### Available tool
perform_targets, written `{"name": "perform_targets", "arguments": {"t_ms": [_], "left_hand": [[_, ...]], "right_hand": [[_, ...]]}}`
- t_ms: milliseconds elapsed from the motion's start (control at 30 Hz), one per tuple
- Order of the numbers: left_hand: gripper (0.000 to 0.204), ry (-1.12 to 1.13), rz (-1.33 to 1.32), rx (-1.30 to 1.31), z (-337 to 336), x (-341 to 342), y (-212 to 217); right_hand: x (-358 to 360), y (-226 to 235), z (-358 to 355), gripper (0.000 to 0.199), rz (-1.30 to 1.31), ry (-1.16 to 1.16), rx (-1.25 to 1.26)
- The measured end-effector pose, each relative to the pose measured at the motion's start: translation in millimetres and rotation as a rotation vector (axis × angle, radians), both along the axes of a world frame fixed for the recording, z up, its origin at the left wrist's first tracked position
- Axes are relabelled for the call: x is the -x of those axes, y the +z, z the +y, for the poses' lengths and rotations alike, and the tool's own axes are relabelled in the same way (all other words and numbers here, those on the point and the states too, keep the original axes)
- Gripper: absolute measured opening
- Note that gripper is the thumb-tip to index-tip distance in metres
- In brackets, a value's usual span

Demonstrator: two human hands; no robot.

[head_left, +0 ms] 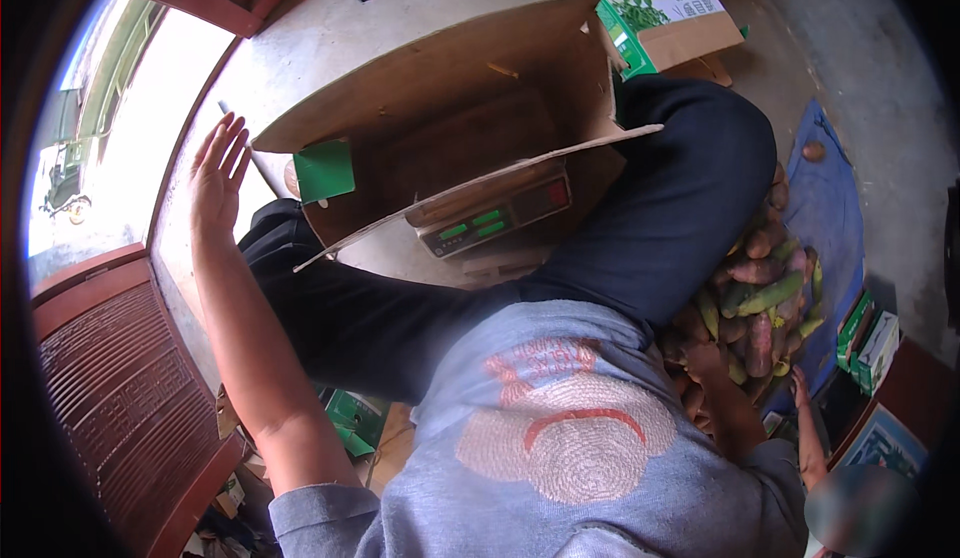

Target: Sorting radishes from a pile on the floor into cardboard boxes and using a scale.

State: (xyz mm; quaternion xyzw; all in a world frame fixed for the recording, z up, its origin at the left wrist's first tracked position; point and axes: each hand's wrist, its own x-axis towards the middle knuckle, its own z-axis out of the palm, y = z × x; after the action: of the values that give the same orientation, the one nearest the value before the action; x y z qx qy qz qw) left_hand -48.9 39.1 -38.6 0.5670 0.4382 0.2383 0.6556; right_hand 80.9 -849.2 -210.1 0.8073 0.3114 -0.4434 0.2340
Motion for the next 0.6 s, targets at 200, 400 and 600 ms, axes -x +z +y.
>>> {"name": "perform_targets", "arguments": {"t_ms": [200, 400, 600], "left_hand": [[0.044, -0.132, -0.033, -0.173, -21, -21, 14], [0.049, -0.408, -0.002, -0.307, -34, -36, 22], [0.055, -0.680, 0.079, -0.475, -44, -58, 48]], "right_hand": [[-58, 24, -23, 0.047, -0.173, -0.491, -0.132], [-150, 57, -49, 0.055, -0.258, -0.998, -0.844], [-238, 237, 91, 0.054, -1.036, -0.547, -1.081]]}}
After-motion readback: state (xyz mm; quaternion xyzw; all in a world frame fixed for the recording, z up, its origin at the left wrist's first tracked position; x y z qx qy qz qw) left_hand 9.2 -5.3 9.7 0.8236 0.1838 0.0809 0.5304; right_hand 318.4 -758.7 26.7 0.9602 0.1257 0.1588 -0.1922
